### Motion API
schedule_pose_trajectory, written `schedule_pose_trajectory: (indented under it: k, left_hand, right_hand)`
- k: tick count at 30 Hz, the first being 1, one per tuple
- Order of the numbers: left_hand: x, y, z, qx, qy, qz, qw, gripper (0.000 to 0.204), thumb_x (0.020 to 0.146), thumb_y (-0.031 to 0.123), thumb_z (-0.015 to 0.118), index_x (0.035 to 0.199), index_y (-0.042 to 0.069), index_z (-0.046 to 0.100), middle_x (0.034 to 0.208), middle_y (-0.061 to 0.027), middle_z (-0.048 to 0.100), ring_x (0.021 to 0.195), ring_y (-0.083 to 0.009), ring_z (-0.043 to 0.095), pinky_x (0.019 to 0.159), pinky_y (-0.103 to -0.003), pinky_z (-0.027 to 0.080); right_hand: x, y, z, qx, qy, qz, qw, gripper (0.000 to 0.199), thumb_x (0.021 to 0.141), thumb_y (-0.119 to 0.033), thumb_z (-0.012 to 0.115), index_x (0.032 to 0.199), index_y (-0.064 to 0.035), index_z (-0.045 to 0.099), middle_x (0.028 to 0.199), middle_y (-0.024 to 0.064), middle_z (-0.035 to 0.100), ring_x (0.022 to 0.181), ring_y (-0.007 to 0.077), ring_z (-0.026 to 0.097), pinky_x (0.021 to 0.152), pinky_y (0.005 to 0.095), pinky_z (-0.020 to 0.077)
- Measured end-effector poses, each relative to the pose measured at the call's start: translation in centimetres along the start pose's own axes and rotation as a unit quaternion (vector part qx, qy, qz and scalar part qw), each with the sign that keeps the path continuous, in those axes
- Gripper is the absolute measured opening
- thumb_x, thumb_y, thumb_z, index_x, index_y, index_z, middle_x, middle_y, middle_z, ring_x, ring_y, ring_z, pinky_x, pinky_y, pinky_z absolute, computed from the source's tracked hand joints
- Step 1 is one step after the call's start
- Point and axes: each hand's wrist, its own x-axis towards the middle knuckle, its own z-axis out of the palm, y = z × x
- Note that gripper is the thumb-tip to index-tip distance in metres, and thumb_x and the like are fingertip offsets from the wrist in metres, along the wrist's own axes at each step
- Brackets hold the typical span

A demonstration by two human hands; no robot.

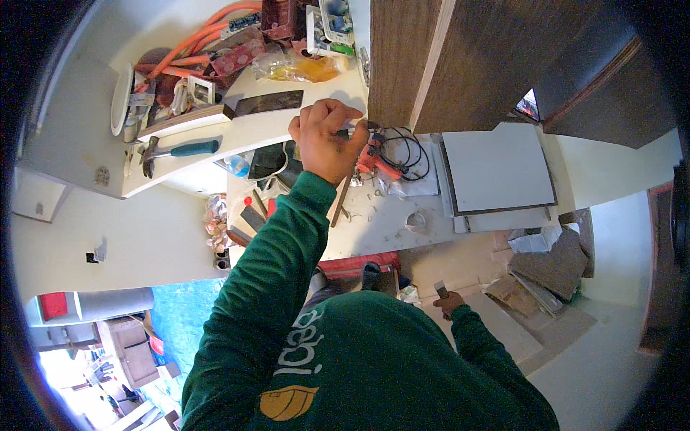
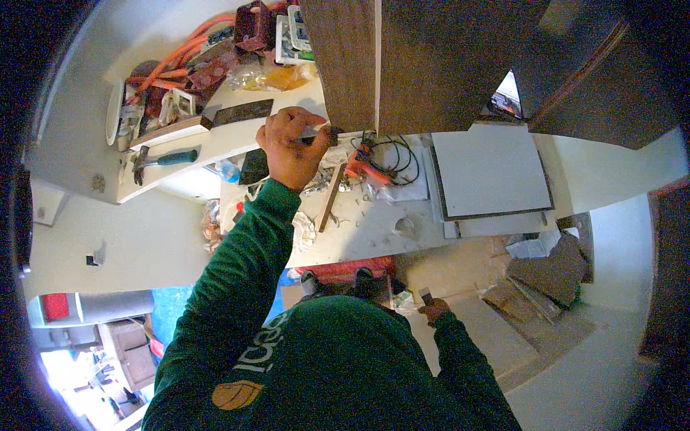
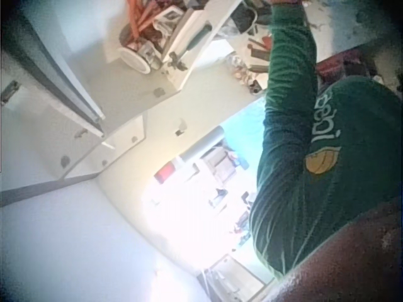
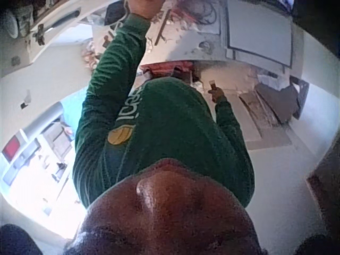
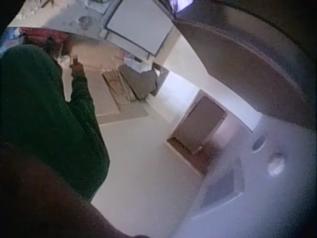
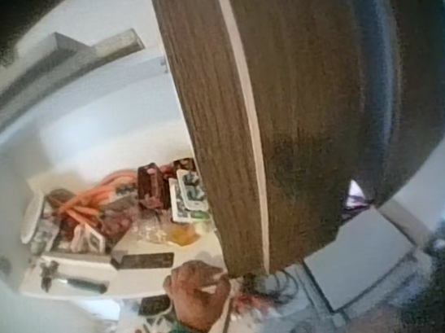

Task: The person uses a chisel to carve and adjust a wooden cabinet door, repeatedly tapping and scraping the edge to fit it into place. They handle the door and chisel throughout, occasionally pausing to inspect the fit.

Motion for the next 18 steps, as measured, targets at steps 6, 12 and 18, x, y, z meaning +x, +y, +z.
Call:
schedule_pose_trajectory:
  k: [6, 12, 18]
  left_hand:
    - [0.2, -0.1, -0.2, -0.005, -0.024, -0.005, 1.0, 0.02, 0.076, 0.025, 0.078, 0.096, 0.024, 0.081, 0.102, 0.0007, 0.065, 0.11, -0.025, 0.057, 0.098, -0.047, 0.032]
    - [0.1, -0.3, -0.4, -0.005, -0.03, 0.014, 0.999, 0.016, 0.081, 0.03, 0.08, 0.096, 0.024, 0.081, 0.107, 0.0013, 0.068, 0.112, -0.0234, 0.058, 0.098, -0.047, 0.031]
    - [0.4, 0.1, -0.5, 0.003, -0.038, 0.004, 0.999, 0.013, 0.082, 0.03, 0.08, 0.093, 0.023, 0.081, 0.108, 0.0015, 0.069, 0.113, -0.0231, 0.058, 0.098, -0.049, 0.032]
  right_hand:
    - [-0.1, -1.5, -0.6, 0.019, -0.004, -0.016, 1.0, 0.031, 0.084, -0.022, 0.081, 0.095, -0.0029, 0.059, 0.062, 0.0115, 0.057, 0.045, 0.0237, 0.057, 0.04, 0.0425, 0.0472]
    - [-0.6, -1.1, -0.9, 0.057, 0.001, 0.017, 0.998, 0.031, 0.084, -0.017, 0.082, 0.097, -0.004, 0.057, 0.062, 0.0104, 0.056, 0.045, 0.0235, 0.056, 0.04, 0.0411, 0.047]
    - [-1.0, -0.6, -1.2, 0.028, -0.004, 0.008, 1.0, 0.029, 0.084, -0.018, 0.082, 0.095, -0.004, 0.059, 0.061, 0.0096, 0.057, 0.046, 0.0233, 0.057, 0.041, 0.0413, 0.0475]
